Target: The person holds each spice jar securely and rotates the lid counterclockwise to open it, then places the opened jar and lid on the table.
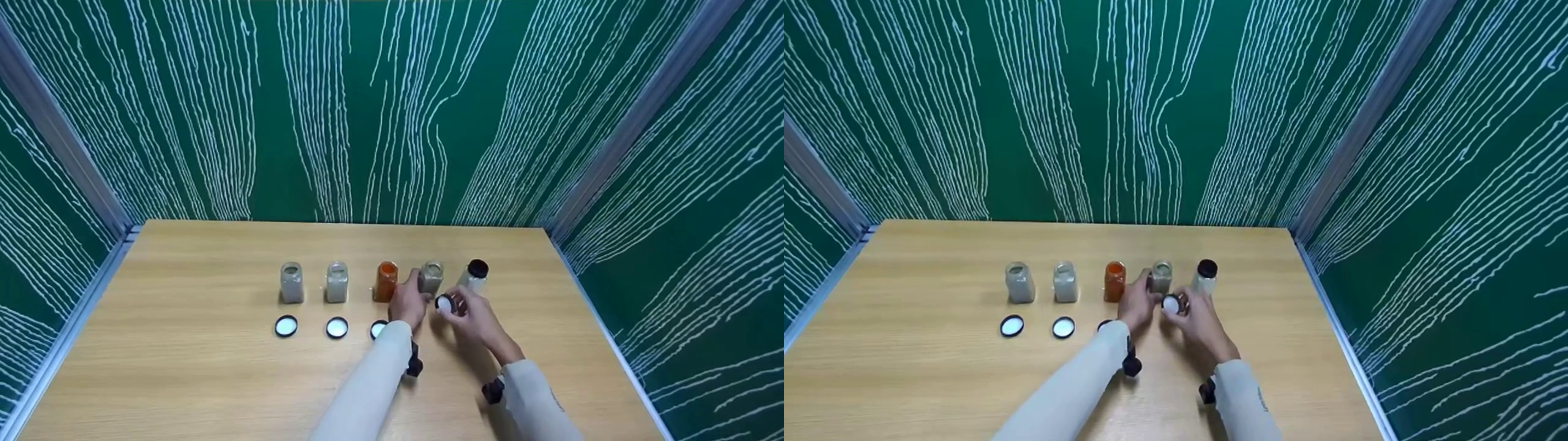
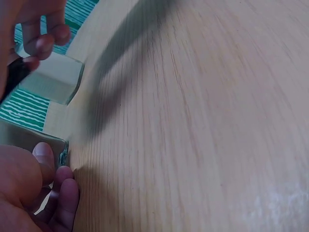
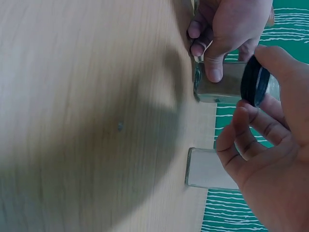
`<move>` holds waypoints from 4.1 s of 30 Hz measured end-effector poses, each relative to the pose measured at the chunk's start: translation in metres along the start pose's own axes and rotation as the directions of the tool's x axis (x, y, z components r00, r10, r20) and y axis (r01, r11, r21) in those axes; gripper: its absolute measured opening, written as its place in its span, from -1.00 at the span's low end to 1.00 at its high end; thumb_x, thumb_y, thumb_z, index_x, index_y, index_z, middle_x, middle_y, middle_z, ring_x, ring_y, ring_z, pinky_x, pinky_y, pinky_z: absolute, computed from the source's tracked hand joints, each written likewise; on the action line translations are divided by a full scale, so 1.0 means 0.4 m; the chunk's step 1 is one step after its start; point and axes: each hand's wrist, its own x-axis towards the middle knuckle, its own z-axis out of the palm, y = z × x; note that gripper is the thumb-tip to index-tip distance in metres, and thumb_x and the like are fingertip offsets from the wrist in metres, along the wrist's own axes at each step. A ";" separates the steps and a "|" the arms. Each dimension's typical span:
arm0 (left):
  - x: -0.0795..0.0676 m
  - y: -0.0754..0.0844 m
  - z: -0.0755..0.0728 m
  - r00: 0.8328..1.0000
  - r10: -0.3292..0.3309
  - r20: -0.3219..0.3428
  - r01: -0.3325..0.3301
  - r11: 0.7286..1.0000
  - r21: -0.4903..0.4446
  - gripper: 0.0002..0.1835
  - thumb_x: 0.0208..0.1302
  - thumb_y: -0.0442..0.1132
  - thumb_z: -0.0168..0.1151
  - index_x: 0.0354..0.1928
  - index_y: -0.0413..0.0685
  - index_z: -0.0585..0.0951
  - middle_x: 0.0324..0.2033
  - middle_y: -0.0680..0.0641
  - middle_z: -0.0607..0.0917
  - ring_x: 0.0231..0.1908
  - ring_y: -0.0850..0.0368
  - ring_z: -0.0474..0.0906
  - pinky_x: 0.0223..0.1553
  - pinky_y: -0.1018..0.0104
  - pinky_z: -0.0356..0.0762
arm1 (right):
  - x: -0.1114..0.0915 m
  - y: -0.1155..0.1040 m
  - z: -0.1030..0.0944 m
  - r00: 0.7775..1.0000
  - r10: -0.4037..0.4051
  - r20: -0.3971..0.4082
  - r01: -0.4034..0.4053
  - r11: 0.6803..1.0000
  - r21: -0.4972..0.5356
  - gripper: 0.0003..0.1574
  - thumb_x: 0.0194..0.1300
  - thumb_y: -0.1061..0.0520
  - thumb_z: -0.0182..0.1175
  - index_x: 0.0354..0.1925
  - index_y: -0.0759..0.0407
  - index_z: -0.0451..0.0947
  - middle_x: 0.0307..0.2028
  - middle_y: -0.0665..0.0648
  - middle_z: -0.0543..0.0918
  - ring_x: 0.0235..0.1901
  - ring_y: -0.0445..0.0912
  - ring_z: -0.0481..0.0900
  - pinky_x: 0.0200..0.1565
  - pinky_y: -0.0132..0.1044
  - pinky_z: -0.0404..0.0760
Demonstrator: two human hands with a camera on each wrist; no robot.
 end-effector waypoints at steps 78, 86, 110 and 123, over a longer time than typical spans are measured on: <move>-0.013 0.028 -0.013 0.999 -0.014 0.029 0.013 0.999 0.030 -0.43 0.32 -0.25 0.38 0.33 0.07 0.43 -0.05 -0.20 0.75 -0.02 -0.13 0.68 -0.02 -0.03 0.59 | -0.011 -0.007 0.045 0.956 -0.110 0.271 0.138 0.987 -0.083 -0.60 0.25 0.10 0.47 0.02 0.17 0.64 -0.22 0.14 0.71 -0.26 -0.07 0.60 -0.16 -0.14 0.58; -0.020 0.027 -0.013 1.000 -0.014 0.002 0.014 1.000 0.001 -0.32 0.30 -0.25 0.41 0.42 0.01 0.37 0.05 -0.27 0.71 0.05 -0.19 0.66 0.05 -0.06 0.58 | -0.009 -0.006 0.009 0.975 -0.082 0.208 0.096 0.994 -0.059 -0.61 0.32 0.12 0.40 0.06 0.24 0.61 -0.27 0.10 0.68 -0.32 -0.06 0.59 -0.24 -0.13 0.59; -0.083 0.075 -0.048 0.999 0.009 -0.044 -0.012 0.998 -0.068 -0.34 0.39 -0.14 0.34 0.41 -0.20 0.33 0.19 -0.33 0.59 0.19 -0.20 0.57 0.20 -0.03 0.52 | -0.020 0.024 -0.056 0.949 -0.164 -0.268 0.165 0.986 -0.020 -0.55 0.37 0.16 0.36 0.18 0.20 0.58 -0.03 0.21 0.67 -0.28 0.06 0.69 -0.19 0.07 0.70; -0.131 0.103 -0.042 0.990 0.104 -0.097 -0.112 0.990 -0.080 -0.71 0.35 -0.14 0.40 -0.08 -0.07 0.50 -0.21 -0.07 0.68 -0.13 0.01 0.69 -0.12 0.11 0.65 | -0.021 0.038 -0.073 0.884 -0.200 -0.424 0.196 0.979 -0.052 -0.59 0.33 0.25 0.37 0.13 0.24 0.61 -0.07 0.21 0.69 -0.33 0.02 0.67 -0.36 -0.22 0.65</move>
